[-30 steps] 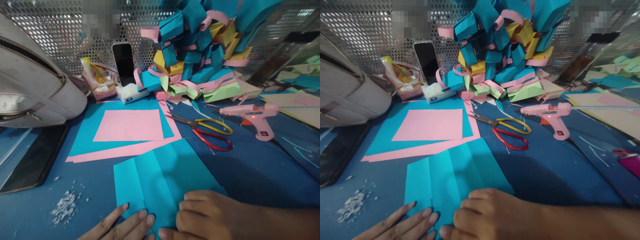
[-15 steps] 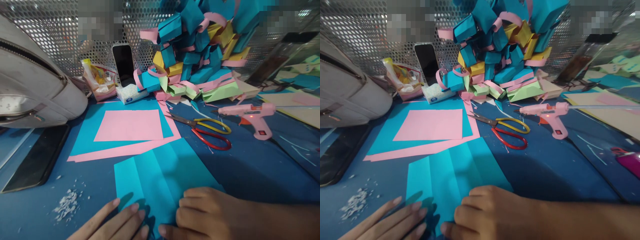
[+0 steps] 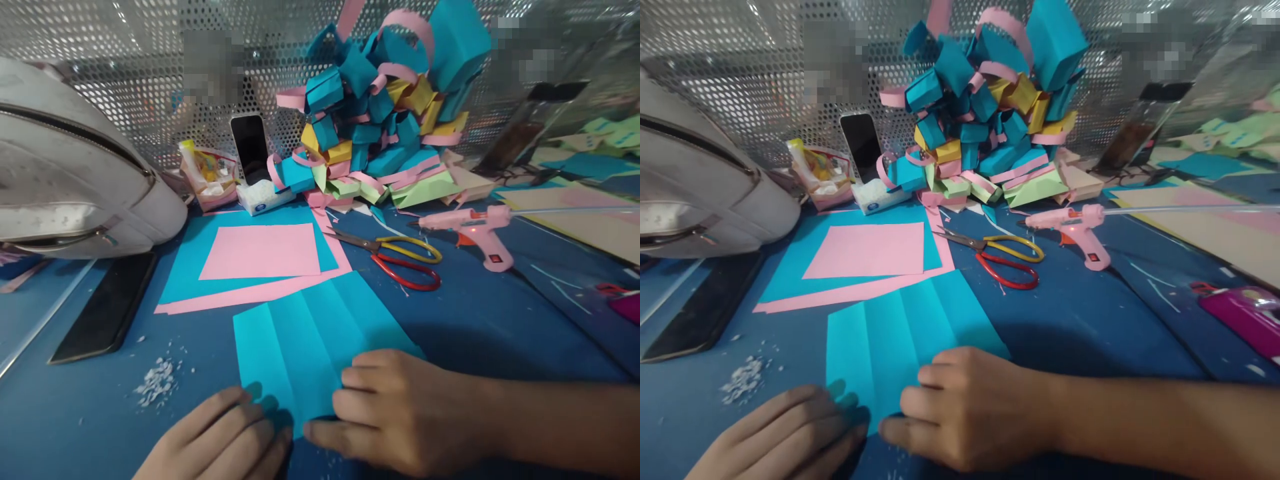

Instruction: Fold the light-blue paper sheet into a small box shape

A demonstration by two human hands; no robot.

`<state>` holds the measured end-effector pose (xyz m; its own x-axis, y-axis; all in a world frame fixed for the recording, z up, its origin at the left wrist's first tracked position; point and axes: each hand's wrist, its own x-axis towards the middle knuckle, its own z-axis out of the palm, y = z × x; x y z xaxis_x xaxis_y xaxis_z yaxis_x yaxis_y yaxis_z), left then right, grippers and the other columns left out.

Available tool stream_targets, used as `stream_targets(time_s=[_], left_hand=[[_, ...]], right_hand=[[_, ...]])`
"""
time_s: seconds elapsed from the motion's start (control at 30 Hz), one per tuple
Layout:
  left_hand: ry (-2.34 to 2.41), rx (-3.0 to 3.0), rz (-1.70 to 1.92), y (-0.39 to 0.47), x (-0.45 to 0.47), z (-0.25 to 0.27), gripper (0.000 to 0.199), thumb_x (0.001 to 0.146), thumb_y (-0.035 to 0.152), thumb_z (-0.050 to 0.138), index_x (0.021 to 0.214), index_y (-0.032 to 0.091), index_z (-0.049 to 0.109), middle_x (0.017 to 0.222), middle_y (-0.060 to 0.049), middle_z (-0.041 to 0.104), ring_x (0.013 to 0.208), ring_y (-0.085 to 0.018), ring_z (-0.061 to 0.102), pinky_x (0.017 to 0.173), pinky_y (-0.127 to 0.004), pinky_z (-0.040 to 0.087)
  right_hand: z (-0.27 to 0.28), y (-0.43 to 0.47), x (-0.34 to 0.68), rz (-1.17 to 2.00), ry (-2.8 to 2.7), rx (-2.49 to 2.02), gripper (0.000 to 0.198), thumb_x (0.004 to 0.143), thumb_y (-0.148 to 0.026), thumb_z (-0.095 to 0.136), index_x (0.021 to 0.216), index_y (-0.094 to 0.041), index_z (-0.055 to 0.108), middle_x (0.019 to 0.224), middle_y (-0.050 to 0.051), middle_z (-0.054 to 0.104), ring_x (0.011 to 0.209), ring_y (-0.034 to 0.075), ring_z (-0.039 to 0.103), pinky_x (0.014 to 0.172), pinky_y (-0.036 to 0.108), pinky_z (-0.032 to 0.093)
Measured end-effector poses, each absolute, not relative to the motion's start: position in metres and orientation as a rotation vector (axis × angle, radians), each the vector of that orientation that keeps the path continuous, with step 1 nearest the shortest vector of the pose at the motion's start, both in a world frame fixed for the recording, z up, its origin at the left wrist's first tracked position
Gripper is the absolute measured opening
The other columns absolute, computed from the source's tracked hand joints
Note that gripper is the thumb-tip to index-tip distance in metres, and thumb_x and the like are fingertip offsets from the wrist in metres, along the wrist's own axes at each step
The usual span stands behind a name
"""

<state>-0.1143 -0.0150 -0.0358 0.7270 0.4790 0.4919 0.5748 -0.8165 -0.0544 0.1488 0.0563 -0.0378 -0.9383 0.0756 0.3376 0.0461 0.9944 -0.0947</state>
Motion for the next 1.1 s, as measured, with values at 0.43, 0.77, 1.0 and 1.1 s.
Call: stream_targets(time_s=[0.43,0.77,1.0,1.1], left_hand=[[-1.432,-3.069,-0.846,-0.004,-0.102,-0.028,0.016,0.098,0.017,0.045,0.090,0.021,0.058,0.083,0.000,0.064,0.074,-0.013,0.061,0.066,-0.023,0.049],[-1.670,-2.963,-0.857,0.003,-0.098,-0.033,0.021,0.090,0.020,0.061,0.109,0.023,0.056,0.090,0.000,0.063,0.079,-0.015,0.063,0.068,-0.026,0.053],[-1.227,-2.764,-0.632,0.003,-0.101,-0.029,0.016,0.095,0.027,0.054,0.086,0.018,0.063,0.097,-0.006,0.064,0.086,-0.021,0.059,0.074,-0.037,0.052],[-1.031,-2.771,-0.620,-0.008,-0.106,-0.032,0.019,0.098,0.023,0.050,0.100,0.014,0.067,0.097,-0.006,0.070,0.093,-0.020,0.064,0.092,-0.041,0.051]], right_hand=[[-0.036,0.052,0.150,0.037,-2.845,-0.050,0.021,0.097,-0.021,0.052,0.117,-0.016,0.060,0.077,-0.001,0.057,0.062,0.014,0.042,0.050,0.032,0.023],[-0.036,0.052,0.151,0.090,-2.899,-0.043,0.025,0.097,-0.021,0.050,0.121,-0.015,0.055,0.081,0.000,0.059,0.065,0.016,0.045,0.052,0.032,0.023],[-0.036,0.052,0.149,0.116,-2.875,-0.059,0.022,0.100,-0.022,0.045,0.118,-0.016,0.057,0.079,0.000,0.059,0.064,0.015,0.045,0.052,0.032,0.024],[-0.037,0.051,0.149,0.104,-2.873,-0.075,0.023,0.102,-0.021,0.043,0.118,-0.016,0.058,0.079,0.000,0.059,0.064,0.014,0.045,0.052,0.032,0.024]])
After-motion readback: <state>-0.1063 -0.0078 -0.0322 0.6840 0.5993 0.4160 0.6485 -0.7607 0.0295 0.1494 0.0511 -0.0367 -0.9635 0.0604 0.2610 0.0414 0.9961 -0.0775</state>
